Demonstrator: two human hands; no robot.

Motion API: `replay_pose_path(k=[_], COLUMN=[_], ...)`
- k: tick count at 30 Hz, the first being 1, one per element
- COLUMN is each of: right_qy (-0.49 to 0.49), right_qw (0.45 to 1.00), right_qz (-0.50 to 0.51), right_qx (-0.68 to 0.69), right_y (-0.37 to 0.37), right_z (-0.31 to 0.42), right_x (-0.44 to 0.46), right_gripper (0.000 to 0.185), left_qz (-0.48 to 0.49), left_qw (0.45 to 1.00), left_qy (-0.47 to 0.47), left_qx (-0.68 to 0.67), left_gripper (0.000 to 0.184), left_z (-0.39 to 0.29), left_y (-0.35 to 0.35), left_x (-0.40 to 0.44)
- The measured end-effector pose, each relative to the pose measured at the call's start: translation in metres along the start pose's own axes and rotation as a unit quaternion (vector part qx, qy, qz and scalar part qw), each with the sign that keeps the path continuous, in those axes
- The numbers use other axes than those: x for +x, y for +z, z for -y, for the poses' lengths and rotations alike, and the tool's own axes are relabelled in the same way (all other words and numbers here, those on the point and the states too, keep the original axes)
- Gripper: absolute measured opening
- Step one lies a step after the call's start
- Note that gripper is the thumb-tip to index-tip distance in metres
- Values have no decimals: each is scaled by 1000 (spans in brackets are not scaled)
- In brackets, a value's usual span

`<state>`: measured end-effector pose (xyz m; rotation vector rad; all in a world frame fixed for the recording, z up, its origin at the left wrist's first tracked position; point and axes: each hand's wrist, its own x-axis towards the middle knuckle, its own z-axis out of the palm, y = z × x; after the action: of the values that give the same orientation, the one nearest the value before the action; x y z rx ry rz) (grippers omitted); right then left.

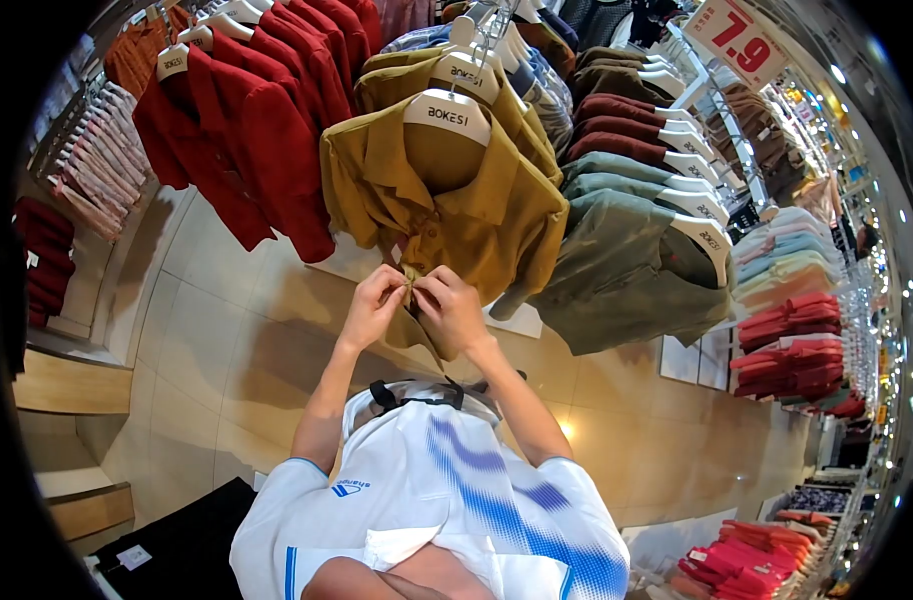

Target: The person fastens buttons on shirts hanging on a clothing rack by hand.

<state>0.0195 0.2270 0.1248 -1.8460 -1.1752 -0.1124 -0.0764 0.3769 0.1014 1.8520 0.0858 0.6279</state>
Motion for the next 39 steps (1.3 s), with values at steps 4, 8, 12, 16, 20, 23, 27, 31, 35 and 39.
replay_pose_path(k=[4, 8, 12, 16, 20, 23, 27, 31, 35, 39], right_qy=[8, 3, 27, 47, 63, 66, 61, 41, 28, 10], right_qw=[1000, 999, 997, 995, 993, 990, 992, 995, 998, 998], right_qz=[4, 10, 17, 20, 19, 19, 20, 8, 15, 24], right_qx=[17, 31, 68, 84, 103, 120, 111, 89, 62, 53], right_y=[-3, -5, -7, -8, -8, -9, -12, -12, -10, -7], right_z=[0, -1, 2, 4, 5, -3, 2, 5, 6, 0], right_x=[1, 3, 3, 5, 7, 6, 8, 9, 9, 9], right_gripper=[10, 10, 10, 10, 11, 12, 13, 13, 13, 14], left_qz=[-8, -9, -18, -24, -24, -23, -16, -14, -9, 42], left_qw=[1000, 1000, 999, 996, 989, 979, 974, 978, 985, 986], left_qy=[6, 3, 7, -8, -39, -72, -65, -66, -42, -54], left_qx=[9, -9, -44, -85, -143, -189, -218, -198, -166, -155], left_gripper=[7, 7, 7, 7, 6, 5, 4, 3, 4, 4], left_z=[-5, -4, 5, 9, 13, 14, 18, 16, 14, 18], left_y=[0, 0, 3, 5, 6, 6, 7, 5, 4, -1], left_x=[2, 3, 2, 1, -2, -3, -3, -2, -1, -1])
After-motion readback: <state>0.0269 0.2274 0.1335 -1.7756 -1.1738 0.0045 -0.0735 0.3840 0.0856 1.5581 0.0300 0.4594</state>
